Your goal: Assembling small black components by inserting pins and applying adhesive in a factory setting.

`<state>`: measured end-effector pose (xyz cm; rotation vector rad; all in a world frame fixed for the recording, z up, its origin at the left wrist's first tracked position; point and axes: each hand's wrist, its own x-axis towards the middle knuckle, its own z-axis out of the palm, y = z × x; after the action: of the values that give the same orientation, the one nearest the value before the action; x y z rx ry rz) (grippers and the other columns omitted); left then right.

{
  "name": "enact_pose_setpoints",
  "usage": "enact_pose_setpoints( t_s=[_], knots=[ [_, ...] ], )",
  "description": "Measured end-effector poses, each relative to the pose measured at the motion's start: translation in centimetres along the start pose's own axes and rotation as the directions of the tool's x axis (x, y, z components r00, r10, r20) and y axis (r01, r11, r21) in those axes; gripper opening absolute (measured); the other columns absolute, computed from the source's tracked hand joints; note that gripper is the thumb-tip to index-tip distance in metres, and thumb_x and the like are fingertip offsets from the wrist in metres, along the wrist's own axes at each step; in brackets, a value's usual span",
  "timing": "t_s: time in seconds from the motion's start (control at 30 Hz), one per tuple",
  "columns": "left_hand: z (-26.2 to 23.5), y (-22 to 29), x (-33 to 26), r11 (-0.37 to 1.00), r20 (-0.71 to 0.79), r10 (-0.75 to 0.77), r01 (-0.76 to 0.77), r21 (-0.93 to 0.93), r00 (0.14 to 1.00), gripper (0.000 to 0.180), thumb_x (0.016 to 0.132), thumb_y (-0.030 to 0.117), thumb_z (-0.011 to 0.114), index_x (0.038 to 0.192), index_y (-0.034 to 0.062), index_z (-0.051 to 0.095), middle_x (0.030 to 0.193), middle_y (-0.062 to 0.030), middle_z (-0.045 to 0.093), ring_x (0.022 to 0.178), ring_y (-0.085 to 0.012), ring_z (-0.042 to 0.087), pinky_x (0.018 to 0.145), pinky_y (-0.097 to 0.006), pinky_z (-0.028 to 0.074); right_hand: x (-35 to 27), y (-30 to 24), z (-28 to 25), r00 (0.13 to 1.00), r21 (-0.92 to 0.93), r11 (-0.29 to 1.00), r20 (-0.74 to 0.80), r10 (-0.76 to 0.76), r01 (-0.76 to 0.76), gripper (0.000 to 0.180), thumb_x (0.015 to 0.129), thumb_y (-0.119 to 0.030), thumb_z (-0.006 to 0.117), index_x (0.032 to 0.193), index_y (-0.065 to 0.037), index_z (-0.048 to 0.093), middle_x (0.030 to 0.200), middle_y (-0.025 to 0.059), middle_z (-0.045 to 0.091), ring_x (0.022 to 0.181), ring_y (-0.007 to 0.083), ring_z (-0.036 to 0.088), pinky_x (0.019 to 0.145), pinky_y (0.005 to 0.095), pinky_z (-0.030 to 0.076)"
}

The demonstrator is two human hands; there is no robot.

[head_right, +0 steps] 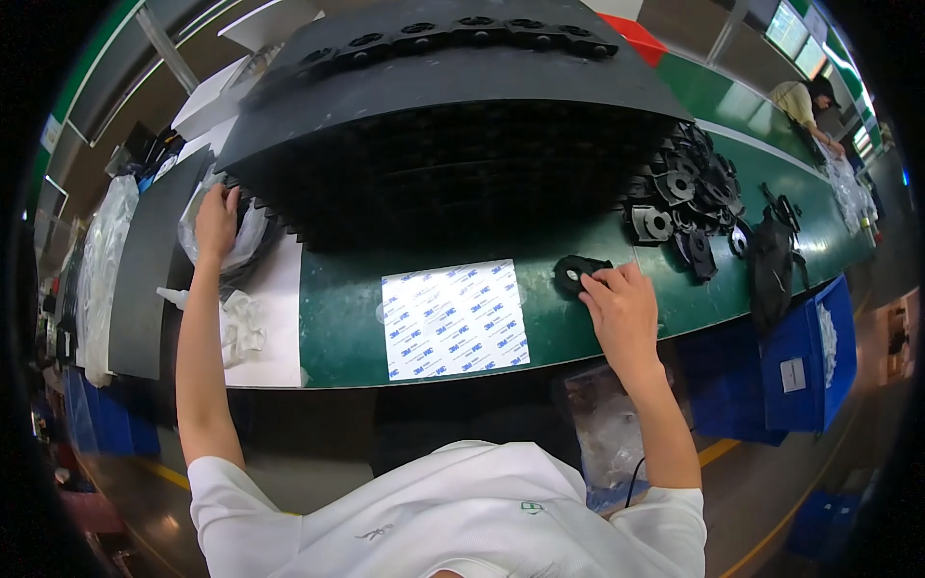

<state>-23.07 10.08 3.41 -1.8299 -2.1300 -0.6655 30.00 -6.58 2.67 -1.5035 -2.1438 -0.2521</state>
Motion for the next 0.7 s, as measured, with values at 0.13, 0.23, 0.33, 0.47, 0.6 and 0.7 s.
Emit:
enact_pose_setpoints(
  t_s=[0.13, 0.23, 0.33, 0.47, 0.6, 0.7],
  knots=[
    [-3.2, -1.4, -0.7, 0.987, -0.276, 0.160, -0.144, 0.078, 0.948, 0.039, 0.086, 0.032, 0.055, 0.115, 0.0056, 0.054, 0.110, -0.0160, 0.055, 0.103, -0.0350, 0.049, 0.089, -0.041, 0.039, -0.4, -1.7, 0.3, 0.997, 0.002, 0.997, 0.036, 0.074, -0.074, 0.025, 0.071, -0.007, 0.067, 0.096, -0.004, 0.062, 0.106, 0.0084, 0.057, 0.097, 0.0287, 0.050, 0.082, 0.0377, 0.040],
    [-7.8, 2.9, -4.7, 0.940, -0.418, 0.063, -0.195, -0.281, 0.906, 0.025, 0.084, 0.017, 0.059, 0.103, 0.0012, 0.058, 0.098, -0.0135, 0.059, 0.093, -0.0283, 0.054, 0.082, -0.035, 0.041, -1.2, -2.3, -0.3, 0.990, 0.089, 0.987, -0.031, 0.137, -0.134, 0.023, 0.074, -0.003, 0.064, 0.097, -0.005, 0.063, 0.106, 0.0091, 0.057, 0.099, 0.0299, 0.050, 0.085, 0.0370, 0.039],
    [-8.8, 2.9, -11.7, 0.938, -0.252, -0.105, 0.012, -0.348, 0.962, 0.023, 0.080, 0.015, 0.064, 0.097, 0.0016, 0.061, 0.091, -0.0117, 0.062, 0.091, -0.0266, 0.055, 0.082, -0.035, 0.042, -1.1, -3.4, -0.1, 0.984, 0.244, 0.964, -0.111, 0.140, -0.110, 0.020, 0.073, 0.004, 0.062, 0.091, -0.004, 0.063, 0.100, 0.0097, 0.059, 0.094, 0.0288, 0.052, 0.081, 0.0352, 0.042],
    [-8.1, 2.2, -17.6, 0.984, -0.076, -0.039, 0.025, -0.174, 0.996, 0.023, 0.074, 0.014, 0.068, 0.093, 0.0020, 0.062, 0.097, -0.0126, 0.061, 0.092, -0.0310, 0.053, 0.084, -0.037, 0.039, 0.4, -7.1, 1.1, 0.985, 0.419, 0.908, -0.158, 0.067, 0.005, 0.020, 0.070, 0.006, 0.062, 0.087, -0.003, 0.063, 0.092, 0.0095, 0.062, 0.087, 0.0280, 0.055, 0.079, 0.0350, 0.043],
    [-8.6, 1.4, -18.1, 0.923, -0.172, -0.246, 0.176, -0.344, 0.954, 0.010, 0.079, 0.008, 0.062, 0.085, 0.0009, 0.059, 0.090, -0.0116, 0.059, 0.088, -0.0283, 0.053, 0.082, -0.036, 0.040, 1.6, -10.9, 1.2, 0.986, 0.550, 0.827, -0.163, -0.032, 0.118, 0.022, 0.067, 0.006, 0.066, 0.085, -0.005, 0.065, 0.088, 0.0068, 0.064, 0.082, 0.0255, 0.056, 0.074, 0.0325, 0.043],
    [-11.2, 5.9, -17.8, 0.788, -0.225, -0.293, 0.102, -0.607, 0.929, 0.007, 0.084, 0.004, 0.057, 0.081, -0.0015, 0.055, 0.082, -0.0065, 0.057, 0.079, -0.0162, 0.053, 0.075, -0.027, 0.041, 1.8, -12.7, 1.5, 0.988, 0.655, 0.744, -0.149, -0.043, 0.131, 0.023, 0.066, 0.005, 0.067, 0.086, -0.005, 0.066, 0.087, 0.0069, 0.064, 0.080, 0.0251, 0.056, 0.071, 0.0320, 0.044]
  ],
)
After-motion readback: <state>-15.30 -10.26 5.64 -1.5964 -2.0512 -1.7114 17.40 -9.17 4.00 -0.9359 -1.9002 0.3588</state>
